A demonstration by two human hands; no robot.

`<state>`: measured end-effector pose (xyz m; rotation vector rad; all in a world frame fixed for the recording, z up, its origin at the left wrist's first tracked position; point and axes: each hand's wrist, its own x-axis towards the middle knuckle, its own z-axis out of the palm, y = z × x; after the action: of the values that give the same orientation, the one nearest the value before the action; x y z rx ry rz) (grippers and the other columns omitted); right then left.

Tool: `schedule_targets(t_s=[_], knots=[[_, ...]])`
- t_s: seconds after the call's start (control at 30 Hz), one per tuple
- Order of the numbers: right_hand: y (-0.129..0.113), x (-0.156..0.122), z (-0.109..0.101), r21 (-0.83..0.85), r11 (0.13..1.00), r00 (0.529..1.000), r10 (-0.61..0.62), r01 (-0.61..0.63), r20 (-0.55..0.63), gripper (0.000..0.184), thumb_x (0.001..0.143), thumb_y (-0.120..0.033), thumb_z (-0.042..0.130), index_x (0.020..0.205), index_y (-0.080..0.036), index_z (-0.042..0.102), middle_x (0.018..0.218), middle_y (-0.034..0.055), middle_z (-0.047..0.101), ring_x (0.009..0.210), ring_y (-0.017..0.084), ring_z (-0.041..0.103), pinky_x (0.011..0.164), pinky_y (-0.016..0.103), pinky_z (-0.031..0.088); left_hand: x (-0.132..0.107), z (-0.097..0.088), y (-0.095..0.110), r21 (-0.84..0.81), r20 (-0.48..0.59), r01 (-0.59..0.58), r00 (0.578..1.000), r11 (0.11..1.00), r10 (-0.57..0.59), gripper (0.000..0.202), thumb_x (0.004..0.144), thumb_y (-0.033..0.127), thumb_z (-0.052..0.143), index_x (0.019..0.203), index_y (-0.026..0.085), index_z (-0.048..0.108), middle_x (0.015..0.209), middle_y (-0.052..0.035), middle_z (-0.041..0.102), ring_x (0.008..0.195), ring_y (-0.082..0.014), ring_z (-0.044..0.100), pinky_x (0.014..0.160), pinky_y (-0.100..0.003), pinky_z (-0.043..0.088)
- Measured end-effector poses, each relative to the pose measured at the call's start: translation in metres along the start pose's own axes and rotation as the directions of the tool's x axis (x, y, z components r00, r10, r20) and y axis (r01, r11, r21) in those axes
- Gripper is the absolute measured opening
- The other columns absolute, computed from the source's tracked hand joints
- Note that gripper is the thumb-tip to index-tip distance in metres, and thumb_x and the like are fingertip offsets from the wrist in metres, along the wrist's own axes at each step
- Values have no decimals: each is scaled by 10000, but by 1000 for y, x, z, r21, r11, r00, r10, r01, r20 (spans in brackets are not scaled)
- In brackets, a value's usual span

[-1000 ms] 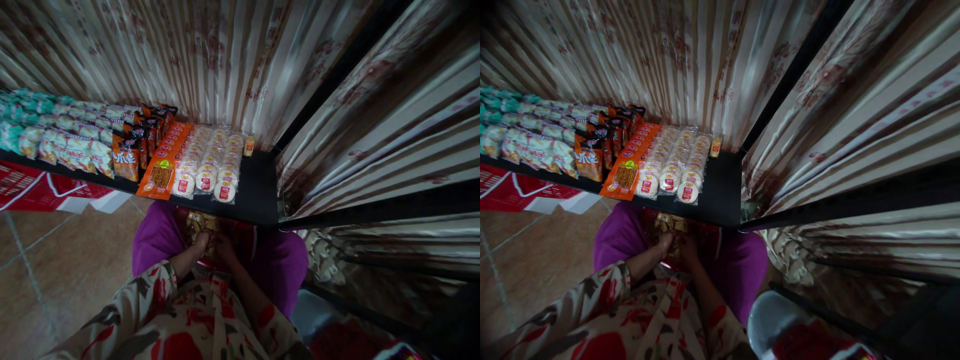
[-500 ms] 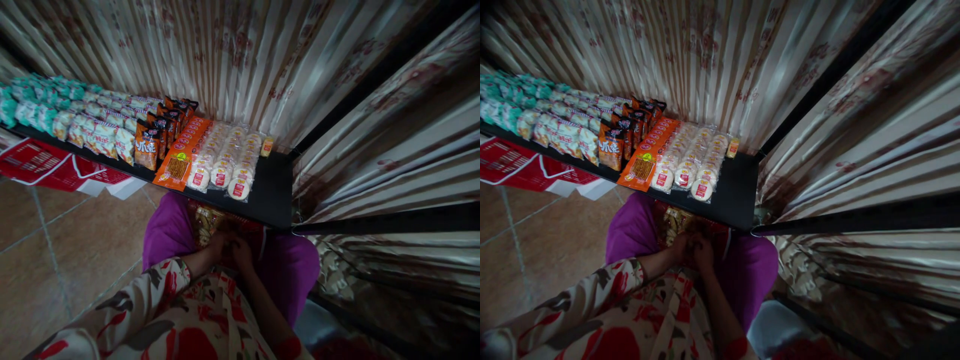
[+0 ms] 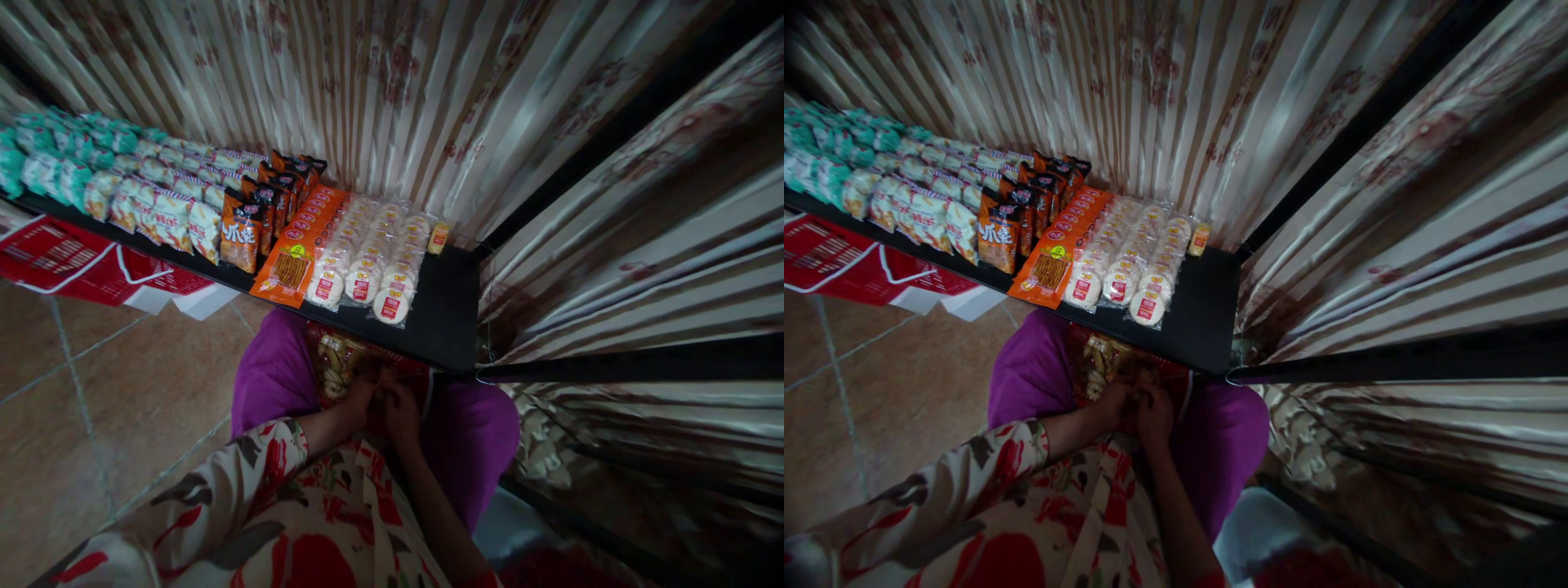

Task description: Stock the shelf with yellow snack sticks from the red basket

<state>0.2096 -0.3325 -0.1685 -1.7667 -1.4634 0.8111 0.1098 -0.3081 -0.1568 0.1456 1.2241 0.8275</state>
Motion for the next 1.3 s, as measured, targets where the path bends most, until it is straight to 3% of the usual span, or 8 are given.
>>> schedule_targets(t_s=[0.17,0.7,1.0,1.3], knots=[[-6,-4,-6,23,1000,999,-7,9,-53,219,733,-265,447,793,-202,649,857,68,651,861,214,581,835,370,448,-4,2,2,-39,-52,40,998,998,-42,556,493,-22,465,990,159,634,690,-2,649,610,-137,597,617,-246,478],[-24,-1,-15,-9,995,985,-97,96,-141,154,778,-256,469,828,-201,605,878,67,607,885,213,542,838,375,436,-10,5,16,-144,93,-28,995,989,42,542,442,-15,437,932,140,608,730,-21,661,580,-128,591,542,-214,451],[-32,1,-23,54,998,982,-16,26,-186,193,786,-315,493,900,-195,593,922,73,601,897,213,558,842,381,448,-31,17,32,-132,132,-41,990,990,58,608,453,19,426,1020,190,564,717,-2,662,608,-160,617,545,-227,441],[-44,4,-31,114,993,979,24,0,-203,233,791,-343,500,954,-193,573,978,84,616,932,220,571,871,399,448,-40,30,45,-76,68,-82,994,994,87,607,454,27,431,1025,167,580,669,8,641,542,-127,583,539,-224,441]])
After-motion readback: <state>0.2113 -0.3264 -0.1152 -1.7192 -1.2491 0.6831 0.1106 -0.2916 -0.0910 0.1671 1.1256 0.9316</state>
